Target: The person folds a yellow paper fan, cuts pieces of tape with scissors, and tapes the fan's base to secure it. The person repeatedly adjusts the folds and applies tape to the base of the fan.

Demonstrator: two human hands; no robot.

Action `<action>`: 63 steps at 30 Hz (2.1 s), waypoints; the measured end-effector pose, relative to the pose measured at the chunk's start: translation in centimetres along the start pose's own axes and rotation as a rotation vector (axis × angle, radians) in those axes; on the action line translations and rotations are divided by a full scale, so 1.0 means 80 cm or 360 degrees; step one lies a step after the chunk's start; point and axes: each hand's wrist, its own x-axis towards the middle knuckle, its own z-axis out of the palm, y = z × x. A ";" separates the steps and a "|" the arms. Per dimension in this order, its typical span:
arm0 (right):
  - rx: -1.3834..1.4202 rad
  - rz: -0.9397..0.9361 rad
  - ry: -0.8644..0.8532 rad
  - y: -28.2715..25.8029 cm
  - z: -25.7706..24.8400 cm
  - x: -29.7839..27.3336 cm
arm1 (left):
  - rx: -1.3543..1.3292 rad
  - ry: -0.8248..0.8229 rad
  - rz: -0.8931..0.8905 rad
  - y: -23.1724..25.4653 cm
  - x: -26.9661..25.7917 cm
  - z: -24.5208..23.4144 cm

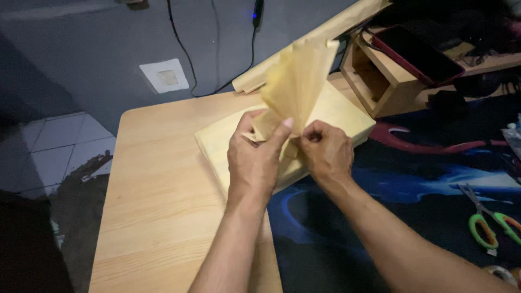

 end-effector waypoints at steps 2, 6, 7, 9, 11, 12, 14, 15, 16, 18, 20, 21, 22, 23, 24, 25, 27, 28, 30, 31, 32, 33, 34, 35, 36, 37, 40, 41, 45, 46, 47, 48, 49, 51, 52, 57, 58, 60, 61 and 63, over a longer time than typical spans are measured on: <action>-0.0171 -0.0247 0.0178 0.008 0.001 -0.002 | 0.0149 0.0144 0.0020 0.008 -0.002 0.003; -0.0319 -0.0282 0.0186 0.021 0.007 0.001 | 0.0125 0.0179 0.0044 0.004 -0.008 0.001; -0.0324 -0.0298 0.0213 0.023 0.007 0.003 | 0.0158 0.0158 0.0039 0.000 -0.010 0.002; -0.0334 -0.0340 0.0256 0.026 0.009 0.002 | 0.0221 0.0128 0.0024 -0.011 -0.014 0.000; -0.0198 -0.0236 0.0213 0.025 0.014 0.006 | 0.0052 0.0115 0.0131 -0.023 -0.013 0.003; -0.0132 -0.0182 0.0188 0.025 0.017 0.008 | -0.0032 0.0110 0.0181 -0.030 -0.011 0.006; -0.0097 -0.0193 0.0207 0.024 0.025 0.009 | -0.0257 0.0183 0.0175 -0.039 -0.003 0.019; -0.0075 -0.0202 0.0219 0.022 0.028 0.010 | -0.0370 0.0221 0.0180 -0.041 0.000 0.023; -0.0124 -0.0242 0.0252 0.021 0.029 0.010 | -0.0319 0.0261 0.0165 -0.042 0.001 0.027; -0.0225 -0.0335 0.0305 0.017 0.033 0.008 | -0.0225 0.0358 0.0131 -0.043 0.002 0.028; -0.0246 -0.0327 0.0313 0.015 0.035 0.006 | -0.0105 0.0572 0.0139 -0.041 0.007 0.023; -0.0259 -0.0312 0.0323 0.016 0.034 0.004 | -0.0041 0.0666 0.0142 -0.039 0.009 0.021; -0.0258 -0.0299 0.0301 0.016 0.033 0.005 | 0.0038 0.0699 0.0050 -0.038 0.013 0.017; -0.0254 -0.0288 0.0272 0.016 0.032 0.006 | 0.0121 0.0738 -0.0043 -0.037 0.016 0.011; -0.0250 -0.0277 0.0244 0.015 0.032 0.007 | 0.0205 0.0776 -0.0137 -0.036 0.018 0.007; -0.0244 -0.0266 0.0244 0.013 0.032 0.008 | 0.0283 0.0820 -0.0074 -0.037 0.019 0.006; -0.0233 -0.0239 0.0248 0.011 0.031 0.010 | 0.0442 0.0902 0.0053 -0.039 0.019 0.007; -0.0230 -0.0212 0.0230 0.011 0.031 0.010 | 0.0352 0.0906 -0.0060 -0.041 0.017 0.012; -0.0226 -0.0157 0.0202 0.010 0.031 0.012 | 0.0167 0.0904 -0.0280 -0.044 0.011 0.030; -0.0231 -0.0175 0.0203 0.011 0.031 0.014 | 0.0275 0.0786 -0.0244 -0.047 0.005 0.041; -0.0236 -0.0194 0.0203 0.012 0.031 0.015 | 0.0384 0.0669 -0.0207 -0.051 -0.005 0.053; -0.0242 -0.0208 0.0203 0.014 0.032 0.015 | 0.0496 0.0549 -0.0169 -0.054 -0.013 0.058; -0.0232 -0.0203 0.0196 0.017 0.031 0.015 | 0.0704 0.0492 0.0252 -0.057 -0.019 0.059; -0.0221 -0.0202 0.0189 0.018 0.032 0.016 | 0.0903 0.0423 0.0676 -0.058 -0.023 0.059; -0.0209 -0.0202 0.0182 0.019 0.032 0.017 | 0.1097 0.0338 0.1101 -0.059 -0.025 0.059; -0.0209 -0.0198 0.0183 0.020 0.031 0.018 | 0.1193 0.0257 0.1144 -0.058 -0.025 0.059; -0.0196 -0.0190 0.0188 0.023 0.028 0.015 | 0.1388 0.0060 0.1156 -0.058 -0.025 0.051; -0.0180 -0.0217 0.0203 0.022 0.027 0.015 | 0.1385 0.0049 0.1100 -0.058 -0.022 0.051; -0.0204 -0.0165 0.0111 0.011 0.020 0.010 | 0.1128 0.0103 0.0895 -0.058 -0.012 0.052; -0.0180 -0.0159 0.0080 0.009 0.018 0.007 | 0.1147 0.0123 0.0922 -0.058 -0.008 0.053; -0.0155 -0.0157 0.0056 0.007 0.015 0.006 | 0.1162 0.0144 0.0957 -0.057 -0.001 0.056; -0.0129 -0.0155 0.0031 0.006 0.012 0.005 | 0.1178 0.0166 0.0992 -0.057 0.003 0.057; -0.0109 -0.0208 0.0024 0.005 0.008 0.004 | 0.1203 0.0140 0.1012 -0.057 0.005 0.056; -0.0068 -0.0312 0.0008 0.007 0.002 0.004 | 0.1253 0.0088 0.1050 -0.058 0.008 0.052; -0.0086 -0.0370 0.0006 0.008 0.000 0.004 | 0.1350 0.0079 0.1000 -0.058 0.012 0.053; -0.0254 -0.0498 -0.0019 0.016 -0.017 0.015 | 0.1767 0.0018 0.0821 -0.051 0.030 0.070; -0.0236 -0.0583 0.0065 0.019 -0.022 0.017 | 0.1771 0.0008 0.0836 -0.051 0.032 0.072; -0.0202 -0.0752 0.0219 0.025 -0.030 0.019 | 0.1781 -0.0015 0.0850 -0.051 0.035 0.071; -0.0238 -0.0851 0.0214 0.026 -0.031 0.022 | 0.1788 -0.0021 0.0872 -0.050 0.037 0.072; -0.0307 -0.1058 0.0201 0.026 -0.031 0.030 | 0.1803 -0.0025 0.0918 -0.048 0.040 0.070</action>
